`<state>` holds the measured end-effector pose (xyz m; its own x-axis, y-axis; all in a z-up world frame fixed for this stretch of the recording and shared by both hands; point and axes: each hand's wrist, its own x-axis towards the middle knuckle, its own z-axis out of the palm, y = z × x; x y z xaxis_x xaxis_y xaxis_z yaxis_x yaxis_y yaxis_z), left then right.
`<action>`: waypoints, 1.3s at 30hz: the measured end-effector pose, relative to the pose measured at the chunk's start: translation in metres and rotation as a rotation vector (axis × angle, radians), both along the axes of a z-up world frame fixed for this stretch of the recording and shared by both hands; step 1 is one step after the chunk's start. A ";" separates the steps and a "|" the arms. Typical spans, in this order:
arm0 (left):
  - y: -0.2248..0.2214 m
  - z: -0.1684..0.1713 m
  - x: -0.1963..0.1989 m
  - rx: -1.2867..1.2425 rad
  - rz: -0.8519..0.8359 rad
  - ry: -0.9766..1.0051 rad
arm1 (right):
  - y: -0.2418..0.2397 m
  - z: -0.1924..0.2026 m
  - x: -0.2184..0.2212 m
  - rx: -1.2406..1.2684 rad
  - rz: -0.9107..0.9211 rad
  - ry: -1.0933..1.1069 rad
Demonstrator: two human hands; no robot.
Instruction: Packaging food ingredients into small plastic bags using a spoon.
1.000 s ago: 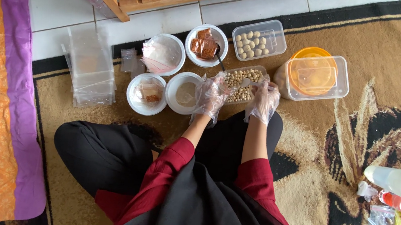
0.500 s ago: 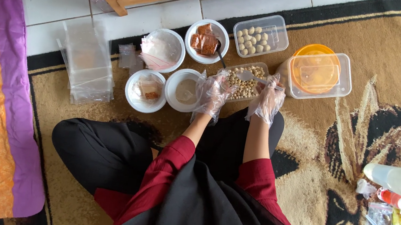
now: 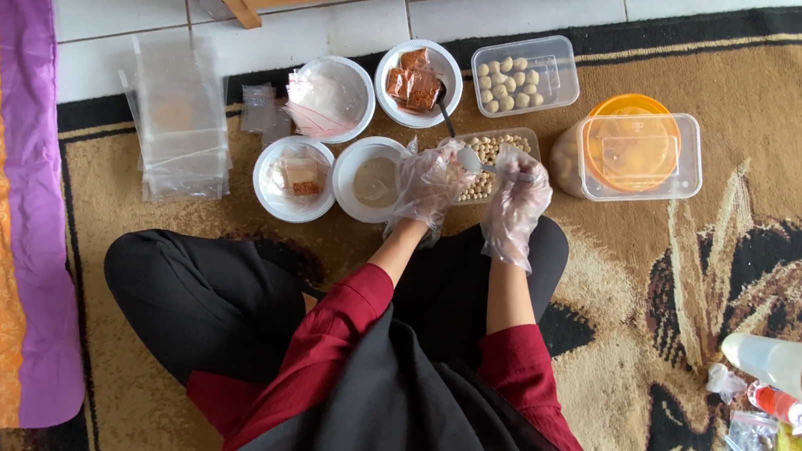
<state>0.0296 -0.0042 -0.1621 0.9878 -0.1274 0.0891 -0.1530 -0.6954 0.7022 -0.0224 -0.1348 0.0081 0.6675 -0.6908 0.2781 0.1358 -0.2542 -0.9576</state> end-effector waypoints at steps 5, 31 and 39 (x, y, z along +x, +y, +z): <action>0.002 0.019 -0.005 0.050 0.035 -0.017 | -0.015 -0.036 0.014 -0.135 -0.178 -0.018; 0.002 0.120 -0.020 -0.013 0.020 -0.084 | -0.038 -0.060 0.018 0.734 -0.068 0.266; -0.010 0.175 -0.039 0.328 0.129 -0.221 | -0.027 -0.045 0.006 0.747 0.012 0.037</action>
